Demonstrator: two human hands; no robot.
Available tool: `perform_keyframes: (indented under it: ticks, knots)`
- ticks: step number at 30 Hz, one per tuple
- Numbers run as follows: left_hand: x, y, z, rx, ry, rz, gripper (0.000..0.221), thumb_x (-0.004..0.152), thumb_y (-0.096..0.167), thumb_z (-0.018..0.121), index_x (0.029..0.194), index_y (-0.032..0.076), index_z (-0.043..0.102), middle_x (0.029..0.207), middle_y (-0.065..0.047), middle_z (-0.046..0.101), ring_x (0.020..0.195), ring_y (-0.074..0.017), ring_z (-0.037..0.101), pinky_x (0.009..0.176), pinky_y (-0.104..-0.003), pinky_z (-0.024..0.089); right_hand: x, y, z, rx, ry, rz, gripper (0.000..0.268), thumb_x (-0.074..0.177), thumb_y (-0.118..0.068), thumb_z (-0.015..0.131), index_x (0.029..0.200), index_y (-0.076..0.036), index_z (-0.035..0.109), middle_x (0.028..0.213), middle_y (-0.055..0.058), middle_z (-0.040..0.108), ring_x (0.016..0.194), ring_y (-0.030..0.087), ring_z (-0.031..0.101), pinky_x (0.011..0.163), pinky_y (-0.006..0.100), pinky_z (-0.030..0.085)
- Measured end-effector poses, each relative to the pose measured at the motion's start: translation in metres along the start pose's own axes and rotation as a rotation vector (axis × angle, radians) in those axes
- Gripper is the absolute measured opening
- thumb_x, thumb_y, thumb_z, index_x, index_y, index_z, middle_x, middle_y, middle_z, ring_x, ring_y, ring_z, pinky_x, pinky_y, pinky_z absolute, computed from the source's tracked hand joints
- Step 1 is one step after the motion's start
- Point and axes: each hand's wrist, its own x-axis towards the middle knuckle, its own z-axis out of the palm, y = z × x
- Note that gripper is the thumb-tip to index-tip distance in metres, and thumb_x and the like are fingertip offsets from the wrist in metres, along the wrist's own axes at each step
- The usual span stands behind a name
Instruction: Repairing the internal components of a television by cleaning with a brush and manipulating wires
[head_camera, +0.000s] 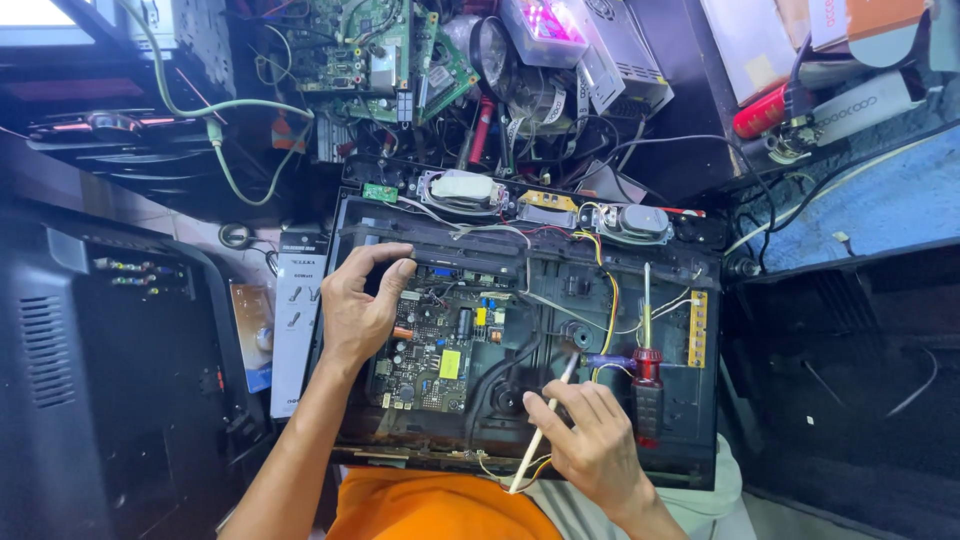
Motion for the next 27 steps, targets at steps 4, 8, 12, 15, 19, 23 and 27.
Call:
perform_keyframes:
  ticks: [4, 8, 12, 15, 19, 23, 27]
  knots:
    - [-0.001, 0.0, 0.0, 0.005, -0.004, 0.0, 0.021, 0.1, 0.028, 0.066, 0.111, 0.012, 0.074, 0.108, -0.006, 0.076, 0.099, -0.0204, 0.072, 0.084, -0.034, 0.054, -0.01, 0.007, 0.007, 0.049, -0.025, 0.021, 0.029, 0.092, 0.006, 0.061, 0.117, -0.005, 0.068, 0.122, 0.02, 0.067, 0.105, 0.036, 0.068, 0.088, 0.049, 0.057]
    - [-0.001, 0.0, -0.001, 0.003, -0.007, -0.017, 0.021, 0.1, 0.029, 0.066, 0.111, 0.012, 0.074, 0.108, -0.006, 0.076, 0.098, -0.02, 0.072, 0.082, -0.034, 0.055, -0.006, 0.005, 0.004, 0.04, 0.025, 0.021, 0.022, 0.091, 0.002, 0.069, 0.112, -0.003, 0.068, 0.118, 0.02, 0.068, 0.103, 0.034, 0.069, 0.088, 0.047, 0.06]
    - [-0.001, -0.001, 0.0, 0.008, -0.005, -0.02, 0.021, 0.1, 0.028, 0.066, 0.111, 0.012, 0.074, 0.108, -0.006, 0.076, 0.098, -0.0199, 0.072, 0.082, -0.034, 0.054, -0.006, 0.004, 0.002, 0.043, 0.001, 0.031, 0.021, 0.091, -0.004, 0.074, 0.112, -0.005, 0.068, 0.108, 0.016, 0.068, 0.095, 0.03, 0.069, 0.078, 0.042, 0.057]
    - [0.0, -0.002, 0.0, 0.003, -0.001, -0.003, 0.021, 0.1, 0.027, 0.066, 0.11, 0.012, 0.074, 0.108, -0.006, 0.076, 0.1, -0.0203, 0.072, 0.085, -0.034, 0.054, -0.015, 0.002, 0.004, 0.002, 0.019, 0.065, 0.034, 0.087, 0.013, 0.057, 0.114, -0.006, 0.068, 0.111, 0.018, 0.066, 0.096, 0.033, 0.067, 0.08, 0.045, 0.055]
    - [0.0, -0.002, 0.001, 0.005, 0.0, -0.008, 0.021, 0.1, 0.027, 0.066, 0.111, 0.011, 0.074, 0.108, -0.006, 0.076, 0.098, -0.0198, 0.072, 0.083, -0.033, 0.054, -0.011, -0.002, 0.004, -0.058, 0.106, 0.055, 0.027, 0.092, -0.007, 0.077, 0.117, -0.013, 0.068, 0.101, 0.01, 0.064, 0.086, 0.027, 0.063, 0.074, 0.042, 0.052]
    - [0.0, -0.001, 0.001, 0.012, 0.008, -0.004, 0.02, 0.1, 0.027, 0.066, 0.11, 0.012, 0.074, 0.107, -0.005, 0.076, 0.097, -0.0196, 0.072, 0.082, -0.034, 0.054, -0.007, 0.003, -0.001, -0.036, 0.098, 0.025, 0.025, 0.093, -0.007, 0.074, 0.118, -0.01, 0.068, 0.11, 0.013, 0.067, 0.094, 0.028, 0.067, 0.08, 0.042, 0.056]
    - [-0.001, 0.0, 0.0, -0.026, 0.022, -0.057, 0.019, 0.098, 0.026, 0.068, 0.109, 0.013, 0.075, 0.107, -0.005, 0.076, 0.095, -0.018, 0.073, 0.079, -0.032, 0.057, -0.015, 0.007, -0.01, 0.026, 0.212, 0.003, 0.018, 0.098, -0.015, 0.068, 0.114, -0.008, 0.07, 0.102, 0.011, 0.069, 0.082, 0.027, 0.065, 0.071, 0.04, 0.052]
